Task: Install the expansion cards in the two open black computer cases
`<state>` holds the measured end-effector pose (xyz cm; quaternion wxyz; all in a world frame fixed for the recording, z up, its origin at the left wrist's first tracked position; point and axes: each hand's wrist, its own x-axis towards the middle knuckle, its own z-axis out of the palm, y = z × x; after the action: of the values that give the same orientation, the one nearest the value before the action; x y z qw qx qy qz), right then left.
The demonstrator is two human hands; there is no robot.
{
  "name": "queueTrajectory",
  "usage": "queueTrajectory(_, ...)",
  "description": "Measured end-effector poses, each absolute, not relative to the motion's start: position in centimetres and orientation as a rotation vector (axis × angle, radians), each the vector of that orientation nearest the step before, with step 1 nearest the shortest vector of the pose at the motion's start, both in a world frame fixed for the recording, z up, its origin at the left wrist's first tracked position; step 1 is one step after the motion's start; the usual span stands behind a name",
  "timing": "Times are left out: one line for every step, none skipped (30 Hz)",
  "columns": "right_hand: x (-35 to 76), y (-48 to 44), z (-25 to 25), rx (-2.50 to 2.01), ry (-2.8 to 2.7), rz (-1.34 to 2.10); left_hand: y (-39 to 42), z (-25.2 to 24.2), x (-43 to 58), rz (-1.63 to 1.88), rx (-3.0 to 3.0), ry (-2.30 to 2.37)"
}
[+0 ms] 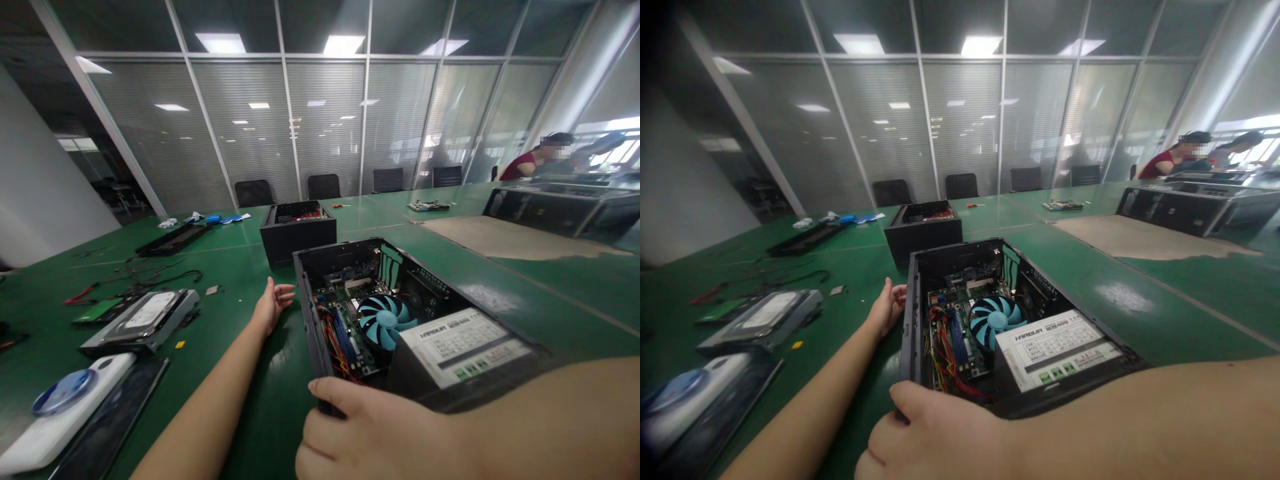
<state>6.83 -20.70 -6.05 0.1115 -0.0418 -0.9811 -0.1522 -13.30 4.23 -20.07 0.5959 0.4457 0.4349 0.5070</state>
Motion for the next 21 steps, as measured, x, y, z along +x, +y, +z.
queueTrajectory(7.2, -20.6, -5.7, -0.187, -2.869, -0.404, 4.4, -20.2, -13.3, 1.174, 1.034, 1.009)
queueTrajectory(7.5, -20.4, -5.3, -0.252, -2.859, -0.385, 4.4, -20.3, -13.3, 1.171, 1.032, 1.007)
queueTrajectory(7.9, -20.3, -5.0, -0.302, -2.852, -0.384, 4.4, -20.4, -13.3, 1.17, 1.035, 1.01)
queueTrajectory(8.3, -20.1, -4.8, -0.339, -2.852, -0.399, 4.4, -20.4, -13.2, 1.169, 1.041, 1.017)
queueTrajectory(8.7, -19.8, -4.6, -0.366, -2.858, -0.419, 4.4, -20.4, -13.2, 1.168, 1.049, 1.022)
queueTrajectory(9.1, -19.5, -4.6, -0.398, -2.866, -0.44, 4.3, -20.4, -13.1, 1.168, 1.057, 1.028)
queueTrajectory(9.5, -19.1, -4.6, -0.444, -2.881, -0.452, 4.3, -20.4, -13.1, 1.165, 1.066, 1.035)
queueTrajectory(9.9, -18.6, -4.7, -0.505, -2.896, -0.451, 4.2, -20.4, -13.1, 1.158, 1.077, 1.042)
queueTrajectory(10.3, -18.1, -4.8, -0.588, -2.912, -0.441, 4.2, -20.4, -13.1, 1.143, 1.09, 1.045)
queueTrajectory(10.7, -17.5, -5.0, -0.684, -2.933, -0.422, 4.1, -20.4, -13.1, 1.125, 1.104, 1.045)
queueTrajectory(11.1, -17.0, -5.1, -0.784, -2.947, -0.398, 4.1, -20.3, -13.1, 1.102, 1.12, 1.04)
queueTrajectory(11.6, -16.4, -5.1, -0.889, -2.959, -0.371, 4.0, -20.3, -13.2, 1.078, 1.136, 1.03)
queueTrajectory(12.2, -15.8, -5.1, -0.985, -2.968, -0.336, 3.9, -20.2, -13.2, 1.056, 1.152, 1.018)
queueTrajectory(12.7, -15.2, -5.0, -1.071, -2.976, -0.294, 3.8, -20.0, -13.2, 1.038, 1.166, 1.006)
queueTrajectory(13.2, -14.6, -4.8, -1.146, -2.984, -0.243, 3.7, -19.9, -13.3, 1.027, 1.178, 0.996)
queueTrajectory(13.7, -14.0, -4.6, -1.216, -2.988, -0.193, 3.6, -19.8, -13.3, 1.019, 1.186, 0.989)
queueTrajectory(14.1, -13.4, -4.5, -1.285, -2.987, -0.152, 3.5, -19.7, -13.3, 1.015, 1.187, 0.987)
queueTrajectory(14.5, -12.8, -4.3, -1.345, -2.981, -0.13, 3.4, -19.7, -13.3, 1.016, 1.184, 0.988)
queueTrajectory(14.9, -12.2, -4.2, -1.395, -2.97, -0.128, 3.3, -19.6, -13.3, 1.018, 1.184, 0.987)
queueTrajectory(15.2, -11.6, -4.1, -1.432, -2.959, -0.141, 3.3, -19.7, -13.3, 1.021, 1.185, 0.984)
queueTrajectory(15.5, -11.0, -4.1, -1.455, -2.945, -0.163, 3.3, -19.7, -13.3, 1.026, 1.187, 0.981)
